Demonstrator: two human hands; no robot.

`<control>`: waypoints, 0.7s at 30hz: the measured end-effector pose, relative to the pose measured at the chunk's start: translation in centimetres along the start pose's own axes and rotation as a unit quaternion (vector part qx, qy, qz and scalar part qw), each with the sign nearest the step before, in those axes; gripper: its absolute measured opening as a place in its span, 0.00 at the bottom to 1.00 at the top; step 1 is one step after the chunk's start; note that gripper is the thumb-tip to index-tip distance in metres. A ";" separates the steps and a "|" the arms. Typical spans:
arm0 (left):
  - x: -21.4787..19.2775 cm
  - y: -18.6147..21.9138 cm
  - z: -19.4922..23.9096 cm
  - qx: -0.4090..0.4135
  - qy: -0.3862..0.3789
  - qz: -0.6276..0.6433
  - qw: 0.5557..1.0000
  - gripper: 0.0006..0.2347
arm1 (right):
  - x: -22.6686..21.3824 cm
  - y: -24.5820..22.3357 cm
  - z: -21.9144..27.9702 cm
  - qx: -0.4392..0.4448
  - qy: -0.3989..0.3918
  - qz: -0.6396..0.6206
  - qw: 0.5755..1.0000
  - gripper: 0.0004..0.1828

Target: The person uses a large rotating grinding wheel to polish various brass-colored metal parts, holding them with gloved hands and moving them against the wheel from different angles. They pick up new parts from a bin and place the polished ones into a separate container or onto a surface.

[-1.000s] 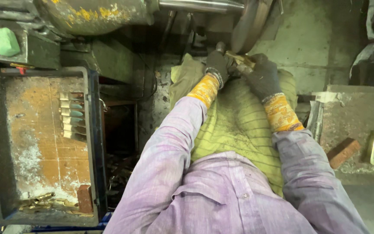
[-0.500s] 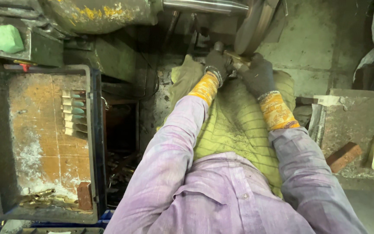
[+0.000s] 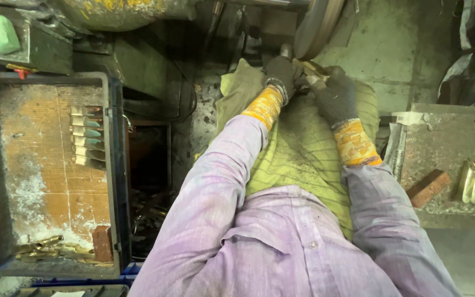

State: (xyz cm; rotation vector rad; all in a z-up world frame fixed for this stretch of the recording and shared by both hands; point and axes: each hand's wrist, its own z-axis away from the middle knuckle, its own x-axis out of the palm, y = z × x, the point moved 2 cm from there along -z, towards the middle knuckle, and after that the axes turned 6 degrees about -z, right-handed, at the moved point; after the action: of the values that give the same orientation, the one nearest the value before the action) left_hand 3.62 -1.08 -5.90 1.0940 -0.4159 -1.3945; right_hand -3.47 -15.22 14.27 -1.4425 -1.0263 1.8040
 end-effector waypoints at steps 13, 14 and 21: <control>-1.0 -0.6 -0.6 0.027 0.005 0.047 0.999 0.19 | 1.2 1.6 -1.7 -0.077 0.012 0.105 0.991 0.24; -1.2 -0.5 -0.5 0.026 0.018 0.058 0.998 0.19 | 1.3 1.5 -1.9 -0.138 0.025 0.127 0.982 0.23; -2.3 0.3 0.8 -0.164 -0.078 0.426 0.886 0.25 | 2.8 3.0 -3.4 -0.008 -0.005 0.019 1.000 0.25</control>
State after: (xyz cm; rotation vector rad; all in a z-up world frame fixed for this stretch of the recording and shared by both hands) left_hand 2.67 0.63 -4.49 0.4105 -0.6523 -0.7151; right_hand -0.76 -13.83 9.91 -1.4750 -1.0269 1.8352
